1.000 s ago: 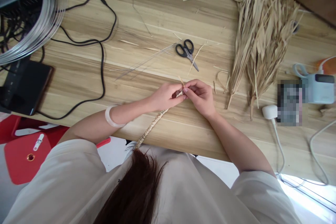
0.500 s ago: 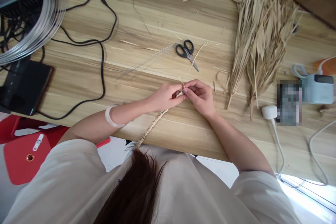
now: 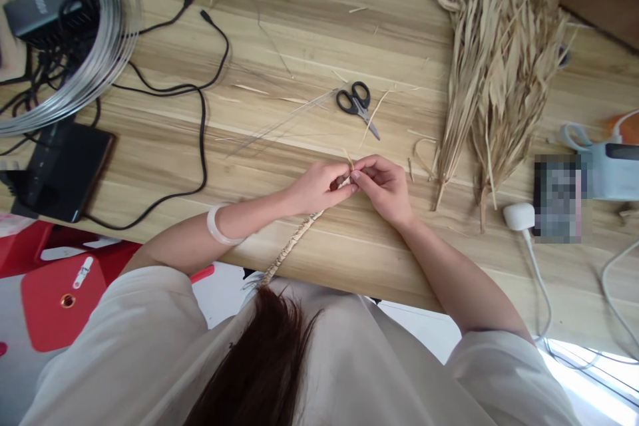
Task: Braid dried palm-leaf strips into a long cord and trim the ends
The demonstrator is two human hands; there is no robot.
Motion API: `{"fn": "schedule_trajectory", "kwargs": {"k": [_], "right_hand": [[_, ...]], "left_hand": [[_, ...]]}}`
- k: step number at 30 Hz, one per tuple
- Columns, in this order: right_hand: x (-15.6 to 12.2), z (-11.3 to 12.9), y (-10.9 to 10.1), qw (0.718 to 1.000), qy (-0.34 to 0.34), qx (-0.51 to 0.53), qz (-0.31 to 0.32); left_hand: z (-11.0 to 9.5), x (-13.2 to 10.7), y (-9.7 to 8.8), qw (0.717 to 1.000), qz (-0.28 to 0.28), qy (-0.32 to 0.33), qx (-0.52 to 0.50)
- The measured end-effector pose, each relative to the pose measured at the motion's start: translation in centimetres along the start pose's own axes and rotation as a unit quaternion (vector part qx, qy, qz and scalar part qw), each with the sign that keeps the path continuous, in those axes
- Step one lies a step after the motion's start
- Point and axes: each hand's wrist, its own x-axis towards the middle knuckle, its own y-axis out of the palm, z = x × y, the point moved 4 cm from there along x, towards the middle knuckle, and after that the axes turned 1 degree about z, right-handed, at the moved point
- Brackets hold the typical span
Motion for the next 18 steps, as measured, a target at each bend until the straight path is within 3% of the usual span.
{"fn": "schedule_trajectory", "kwargs": {"k": [18], "right_hand": [[0.48,-0.76,-0.80,0.998,-0.018,0.054,-0.033]], "left_hand": [[-0.07,0.06,-0.32,1.000,-0.010,-0.024,-0.013]]}}
